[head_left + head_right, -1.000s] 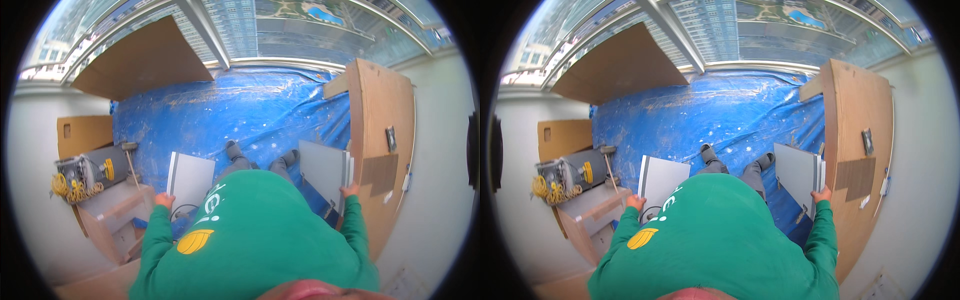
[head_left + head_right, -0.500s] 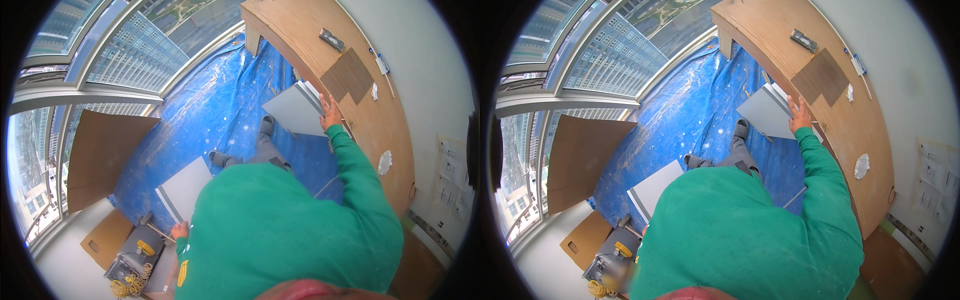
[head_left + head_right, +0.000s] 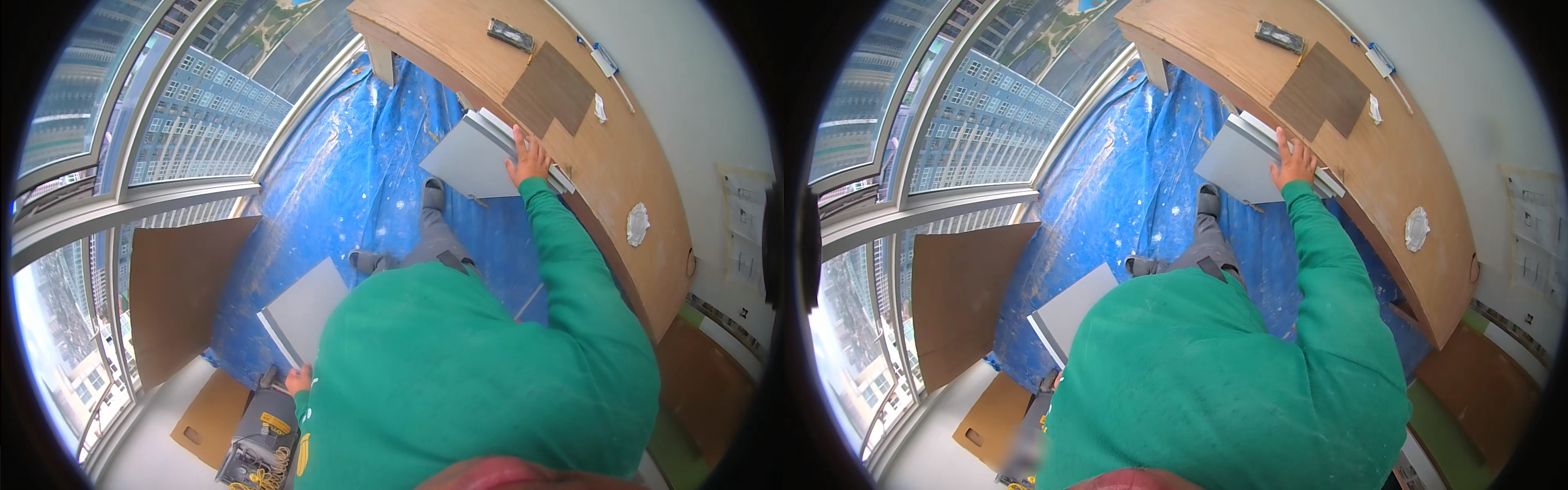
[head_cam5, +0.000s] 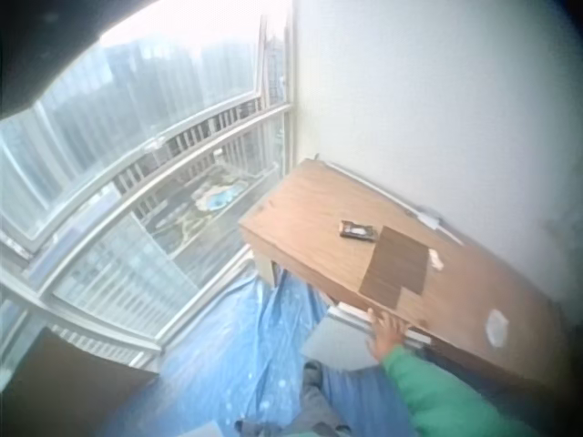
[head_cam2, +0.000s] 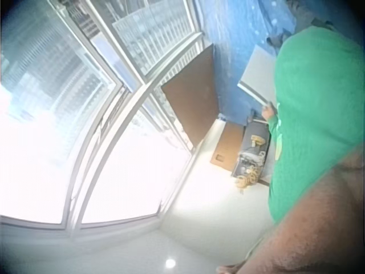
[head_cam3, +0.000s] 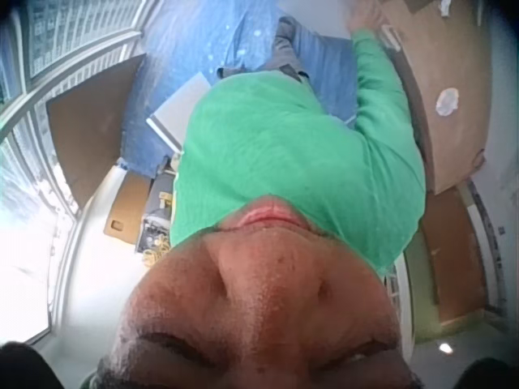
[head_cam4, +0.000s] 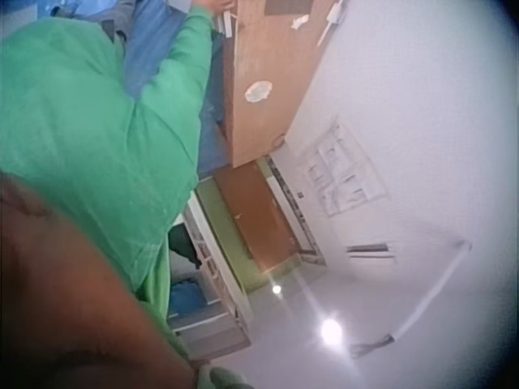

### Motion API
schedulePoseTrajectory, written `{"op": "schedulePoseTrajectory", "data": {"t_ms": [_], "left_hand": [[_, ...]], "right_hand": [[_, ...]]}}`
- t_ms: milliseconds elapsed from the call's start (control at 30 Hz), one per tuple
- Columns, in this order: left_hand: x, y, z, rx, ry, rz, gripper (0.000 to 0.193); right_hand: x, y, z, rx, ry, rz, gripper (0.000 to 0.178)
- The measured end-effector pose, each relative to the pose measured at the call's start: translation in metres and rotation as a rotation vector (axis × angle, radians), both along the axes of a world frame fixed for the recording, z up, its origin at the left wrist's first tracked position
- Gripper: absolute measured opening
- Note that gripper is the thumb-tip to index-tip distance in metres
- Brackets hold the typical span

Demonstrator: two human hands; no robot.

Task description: The person moves around a room under renovation, handling cardboard boxes, wooden panels, and small hardware components. They place a large cardboard sheet on a table, then pick up and position white panels and other parts, appearing to prepare for furniture assembly.

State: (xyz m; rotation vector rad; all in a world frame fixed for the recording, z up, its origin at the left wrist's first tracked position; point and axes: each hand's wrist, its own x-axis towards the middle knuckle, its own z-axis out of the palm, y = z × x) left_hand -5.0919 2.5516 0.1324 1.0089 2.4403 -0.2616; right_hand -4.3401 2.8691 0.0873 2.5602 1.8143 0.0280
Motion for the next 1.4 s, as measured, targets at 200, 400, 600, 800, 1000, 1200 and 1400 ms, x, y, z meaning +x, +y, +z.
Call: {"op": "schedulePoseTrajectory", "data": {"t_ms": [200, 400, 600, 800, 1000, 1200, 1400], "left_hand": [[0.0, 0.004, 0.01, -0.012, -0.034, 0.009, 0.056], [-0.013, -0.022, -0.006, -0.146, 0.041, -0.079, 0.061], [-0.029, -0.055, -0.022, -0.174, 0.005, -0.049, 0.062], [-0.024, -0.067, -0.03, -0.161, -0.014, -0.027, 0.06], [-0.032, -0.064, -0.034, -0.149, -0.015, -0.039, 0.059], [-0.037, -0.061, -0.041, -0.128, -0.022, -0.048, 0.058], [-0.038, -0.061, -0.049, -0.085, -0.034, -0.049, 0.057]], "right_hand": [[0.028, 0.025, -0.002, -0.057, -0.019, -0.042, 0.099], [0.041, 0.037, 0.001, -0.106, 0.022, -0.071, 0.096], [0.032, 0.027, 0.007, 0.07, -0.066, -0.033, 0.094], [0.02, -0.025, -0.003, 0.0, 0.021, -0.098, 0.086], [0.014, -0.032, 0.001, 0.043, 0.001, -0.156, 0.084], [0.018, -0.014, -0.014, 0.034, -0.054, -0.251, 0.077], [0.01, -0.017, -0.021, 0.018, -0.03, -0.246, 0.068]]}}
